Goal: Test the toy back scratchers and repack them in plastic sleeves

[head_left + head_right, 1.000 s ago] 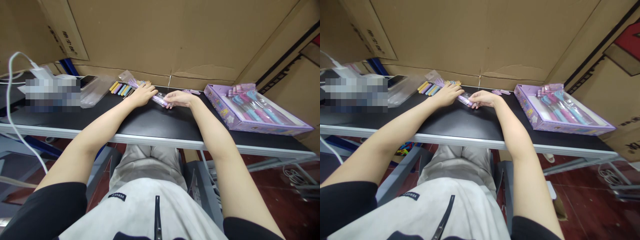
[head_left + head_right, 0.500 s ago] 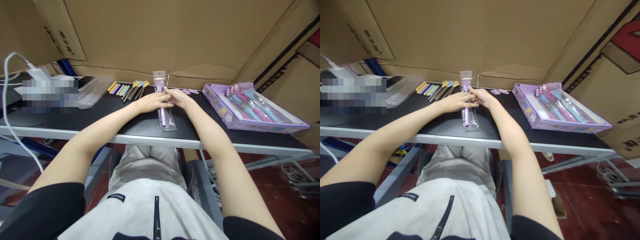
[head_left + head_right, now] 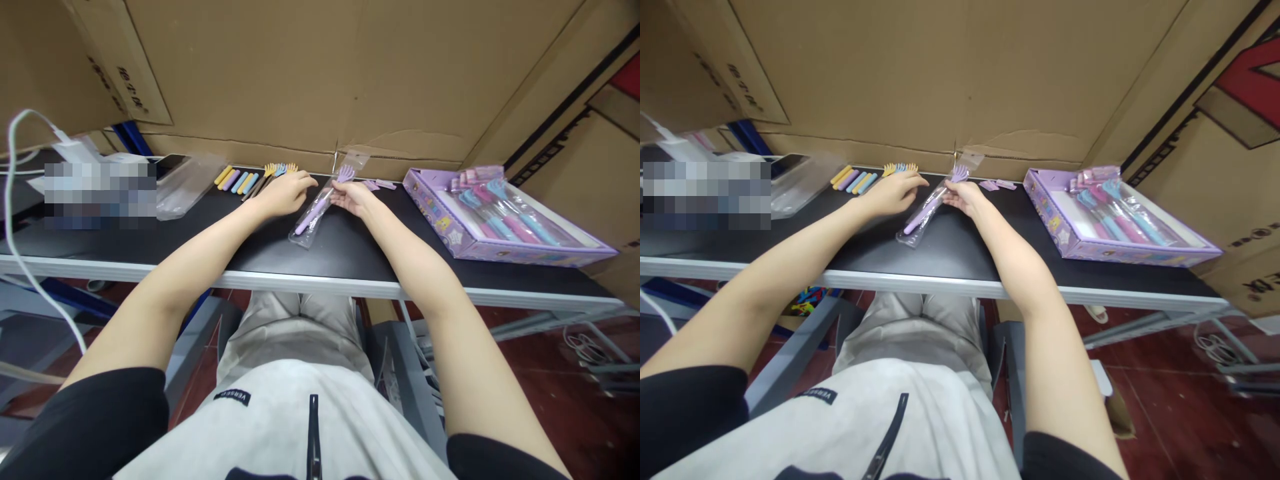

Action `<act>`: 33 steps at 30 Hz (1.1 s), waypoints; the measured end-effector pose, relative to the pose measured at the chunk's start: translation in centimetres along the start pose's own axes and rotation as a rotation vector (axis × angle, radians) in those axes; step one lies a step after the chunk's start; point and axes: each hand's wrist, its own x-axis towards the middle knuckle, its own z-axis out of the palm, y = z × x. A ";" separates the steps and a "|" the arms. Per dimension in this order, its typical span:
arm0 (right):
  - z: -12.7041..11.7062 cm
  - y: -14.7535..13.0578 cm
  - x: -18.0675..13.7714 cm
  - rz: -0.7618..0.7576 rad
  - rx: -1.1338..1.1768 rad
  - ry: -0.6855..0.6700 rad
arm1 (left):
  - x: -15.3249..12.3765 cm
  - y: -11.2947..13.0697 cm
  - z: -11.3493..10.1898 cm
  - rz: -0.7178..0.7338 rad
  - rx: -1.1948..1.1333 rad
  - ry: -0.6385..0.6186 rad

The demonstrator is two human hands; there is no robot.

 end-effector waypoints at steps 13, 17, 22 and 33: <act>0.8 0.4 -0.8 0.099 0.013 -0.090 | -0.2 -0.8 0.3 -0.041 -0.076 -0.165; -0.5 0.1 0.1 0.092 0.002 -0.034 | -0.6 -1.3 -0.8 -0.101 -0.035 -0.238; -1.8 0.1 1.0 0.068 0.012 0.054 | -1.0 -1.7 -1.4 -0.146 0.006 -0.304; -2.5 -0.2 0.9 -0.101 -0.199 0.250 | -1.0 -2.8 -1.2 -0.172 0.127 -0.338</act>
